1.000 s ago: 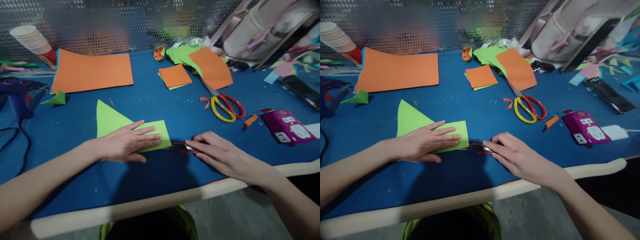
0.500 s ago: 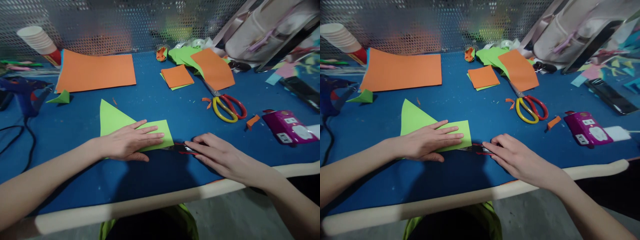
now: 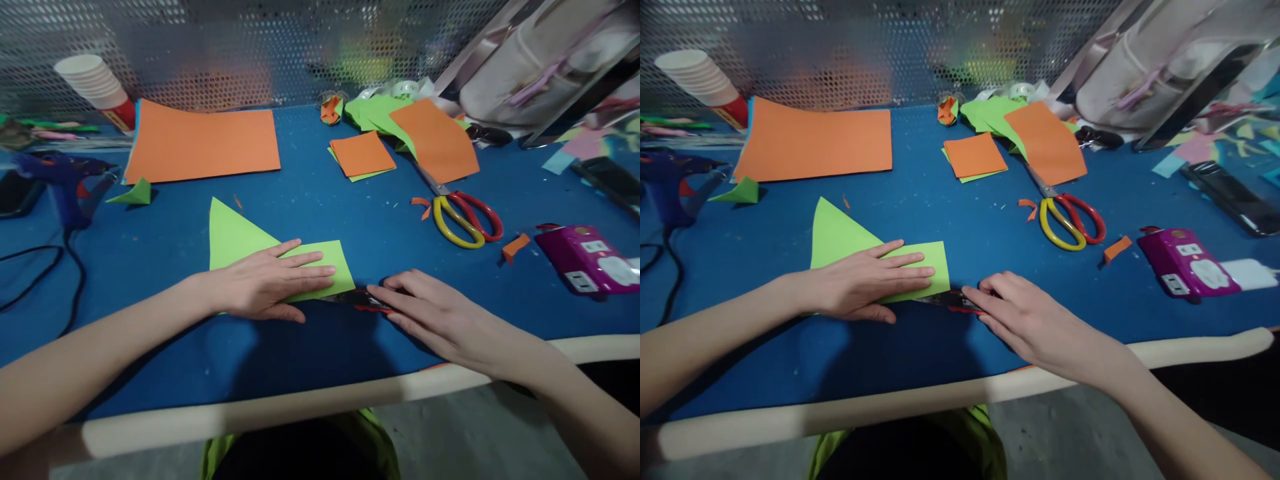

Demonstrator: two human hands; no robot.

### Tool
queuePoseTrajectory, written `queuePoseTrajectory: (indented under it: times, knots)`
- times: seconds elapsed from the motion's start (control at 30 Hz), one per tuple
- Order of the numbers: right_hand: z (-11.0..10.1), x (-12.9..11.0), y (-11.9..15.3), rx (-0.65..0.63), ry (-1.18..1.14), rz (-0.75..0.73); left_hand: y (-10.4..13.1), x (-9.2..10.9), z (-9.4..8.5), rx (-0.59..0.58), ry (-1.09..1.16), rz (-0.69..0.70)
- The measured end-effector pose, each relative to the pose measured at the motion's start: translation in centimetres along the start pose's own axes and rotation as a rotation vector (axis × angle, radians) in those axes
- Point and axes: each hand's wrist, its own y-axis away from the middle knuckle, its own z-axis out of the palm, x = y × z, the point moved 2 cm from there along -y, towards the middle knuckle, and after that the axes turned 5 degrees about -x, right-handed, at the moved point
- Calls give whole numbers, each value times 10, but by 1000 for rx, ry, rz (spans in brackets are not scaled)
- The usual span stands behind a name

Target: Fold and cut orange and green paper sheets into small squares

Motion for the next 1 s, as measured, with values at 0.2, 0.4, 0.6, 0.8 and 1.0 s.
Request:
queuePoseTrajectory:
  times: [0.2,0.4,0.6,0.8,1.0]
  knots:
    - [5,-7,-2,18,60,-9,-1,1,0,-5,-5,-7]
    - [8,-12,-7,42,90,-36,-1,2,-1,-3,-10,-9]
    - [9,-14,-9,43,108,-59,0,1,0,4,-6,2]
    - [8,-13,-9,46,143,-50,-1,1,0,-1,2,4]
    - [6,-19,-15,48,155,-76,-1,2,-1,-8,7,-5]
